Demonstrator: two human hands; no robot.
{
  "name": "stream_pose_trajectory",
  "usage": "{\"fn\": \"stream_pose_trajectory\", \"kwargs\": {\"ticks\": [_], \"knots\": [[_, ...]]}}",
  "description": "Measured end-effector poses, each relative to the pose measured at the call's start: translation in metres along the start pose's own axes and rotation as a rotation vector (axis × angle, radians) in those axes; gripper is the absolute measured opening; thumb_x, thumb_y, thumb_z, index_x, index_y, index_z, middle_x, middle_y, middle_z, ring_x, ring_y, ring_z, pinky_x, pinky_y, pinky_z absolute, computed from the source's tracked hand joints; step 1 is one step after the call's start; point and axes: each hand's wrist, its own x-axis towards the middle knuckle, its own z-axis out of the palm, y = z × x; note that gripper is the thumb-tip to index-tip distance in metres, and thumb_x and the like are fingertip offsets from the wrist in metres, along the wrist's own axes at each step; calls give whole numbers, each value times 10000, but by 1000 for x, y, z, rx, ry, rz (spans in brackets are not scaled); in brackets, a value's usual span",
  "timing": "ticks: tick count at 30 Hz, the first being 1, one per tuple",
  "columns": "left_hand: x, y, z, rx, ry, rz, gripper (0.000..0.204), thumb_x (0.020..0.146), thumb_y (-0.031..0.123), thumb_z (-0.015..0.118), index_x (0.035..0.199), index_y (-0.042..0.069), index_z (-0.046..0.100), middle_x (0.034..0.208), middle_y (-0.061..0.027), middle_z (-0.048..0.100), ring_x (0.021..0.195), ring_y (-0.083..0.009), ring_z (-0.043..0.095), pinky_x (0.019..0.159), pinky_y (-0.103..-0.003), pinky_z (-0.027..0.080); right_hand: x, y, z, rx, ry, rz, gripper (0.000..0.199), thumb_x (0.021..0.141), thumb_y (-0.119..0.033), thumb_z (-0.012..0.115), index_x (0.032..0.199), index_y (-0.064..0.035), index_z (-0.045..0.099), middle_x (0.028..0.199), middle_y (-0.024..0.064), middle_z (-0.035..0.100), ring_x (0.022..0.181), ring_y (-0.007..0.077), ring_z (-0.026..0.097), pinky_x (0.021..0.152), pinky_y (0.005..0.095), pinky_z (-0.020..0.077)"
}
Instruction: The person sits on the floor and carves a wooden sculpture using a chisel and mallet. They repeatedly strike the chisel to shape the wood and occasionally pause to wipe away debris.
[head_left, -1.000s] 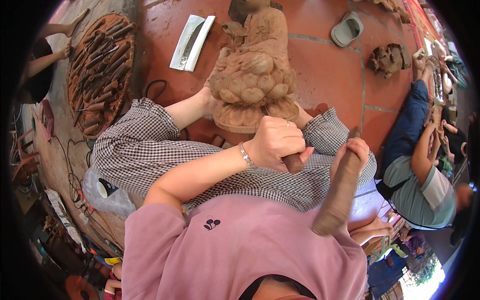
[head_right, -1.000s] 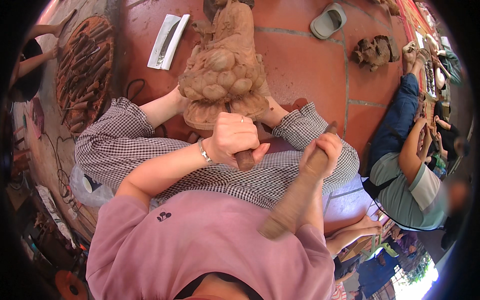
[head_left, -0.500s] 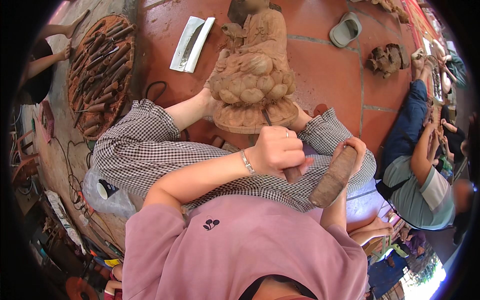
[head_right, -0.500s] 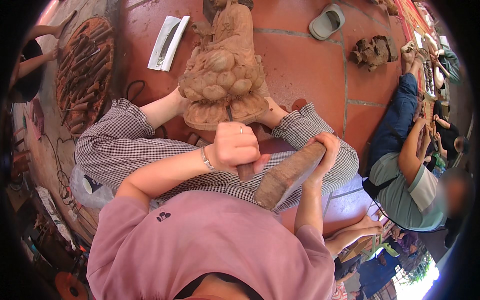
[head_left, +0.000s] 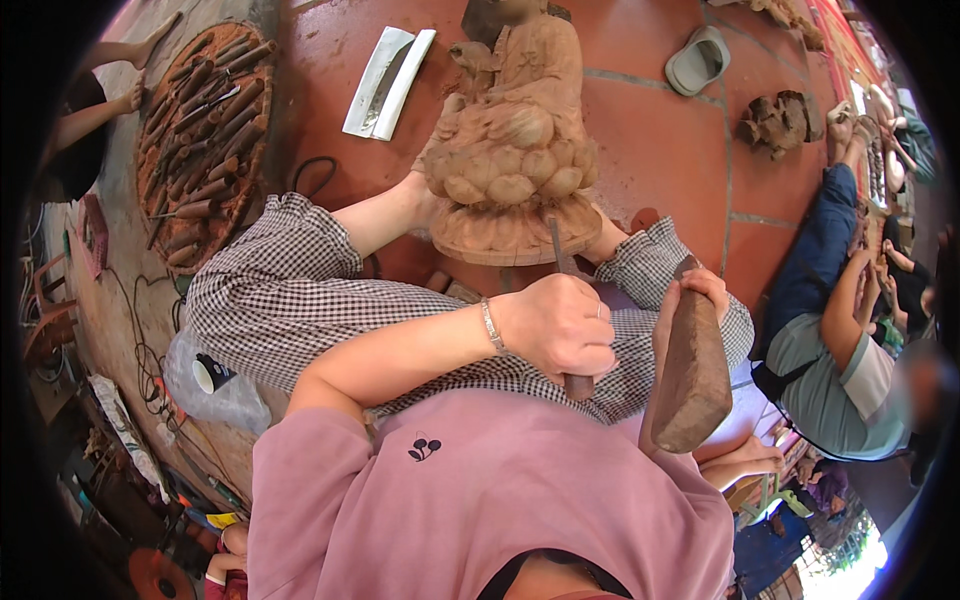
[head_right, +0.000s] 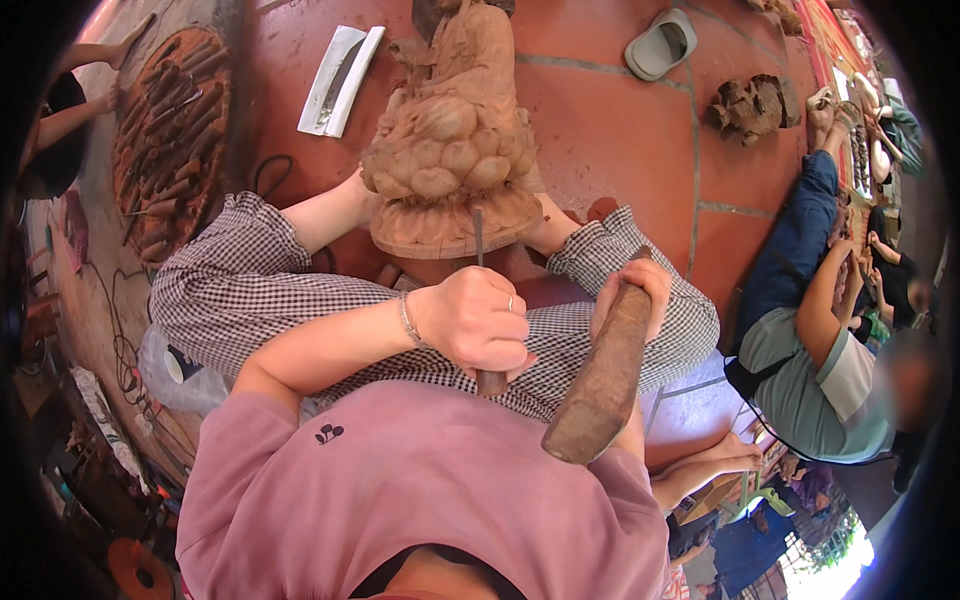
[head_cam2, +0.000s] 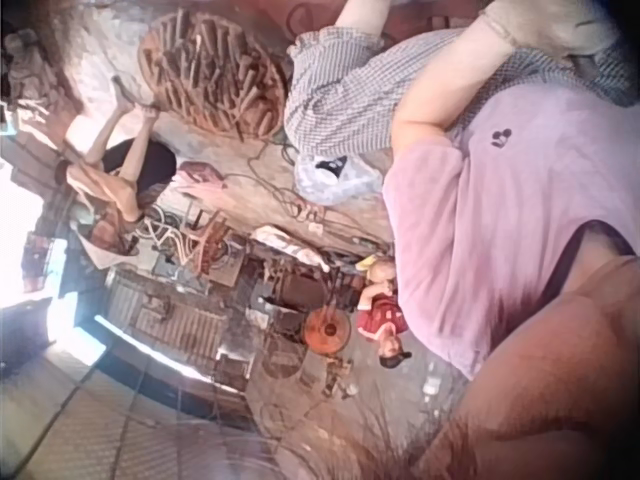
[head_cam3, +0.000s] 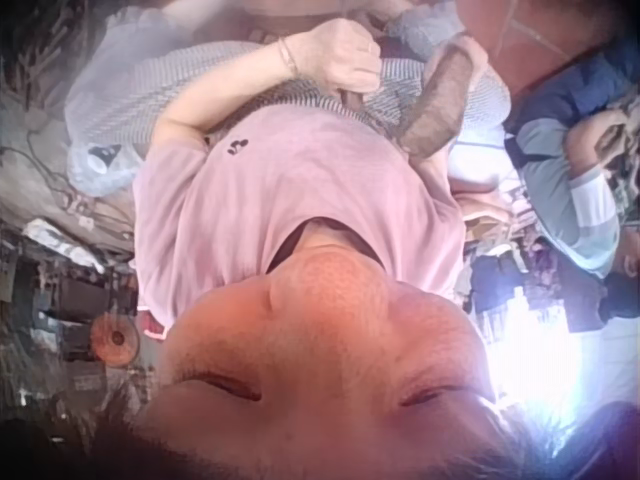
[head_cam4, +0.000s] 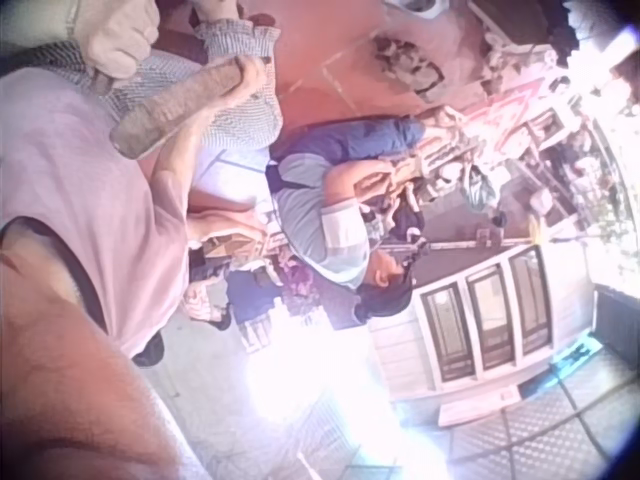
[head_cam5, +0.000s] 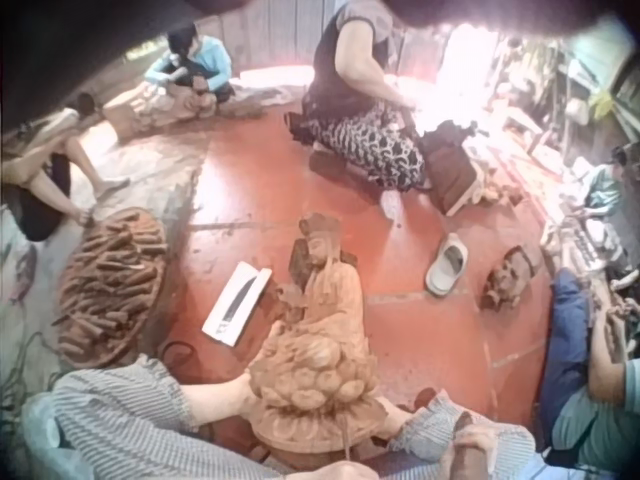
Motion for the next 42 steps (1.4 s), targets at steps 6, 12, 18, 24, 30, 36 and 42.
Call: {"fn": "stream_pose_trajectory", "kwargs": {"ticks": [6,12,18,24,30,36,42], "knots": [[8,-2,-2,114,163,-282,355,691,67,726,570,117,396,537,-19,406,442,-198,459,407,-324,361,-3,4,-9,-61,-5,19,272,787,99,685,997,-32,572,923,121,620,870,243,615,837,382,506],[11,-14,-6,120,183,-339,280,678,66,738,589,112,476,541,-25,435,464,-214,489,428,-339,389,14,-5,-17,-204,-152,-111,286,777,-23,723,1040,-39,613,948,126,628,892,288,605,872,415,468],[-7,9,-13,347,-150,-66,210,577,270,669,602,139,508,619,4,479,553,-167,543,464,-318,444,7,24,-9,-158,-141,-89,325,713,-98,735,1014,-31,633,963,139,645,915,322,617,863,427,461],[-13,37,-42,705,-587,-813,436,819,273,714,1175,50,596,582,-52,636,492,-241,660,430,-357,502,-4,50,2,-136,-248,-97,336,687,-93,752,999,-40,642,944,133,660,914,336,634,853,427,471],[7,17,-66,764,-820,-768,639,742,245,816,1292,33,571,827,-122,717,700,-272,723,630,-396,577,-6,57,0,-162,-305,-81,445,583,-63,772,1016,-68,671,964,135,677,939,363,642,869,456,489],[9,7,-58,875,-1050,-717,544,713,327,850,1068,28,566,703,-150,727,646,-316,739,602,-435,587,-5,55,5,-167,-483,-104,482,563,-69,782,1017,-123,627,957,50,616,984,295,602,884,414,450],[20,-9,-64,833,-1225,-665,498,736,303,798,1039,29,516,760,-188,717,712,-367,728,654,-487,570,-16,54,3,-169,-466,-174,452,594,-136,804,1004,-135,615,955,29,601,968,253,593,867,403,439]]}}
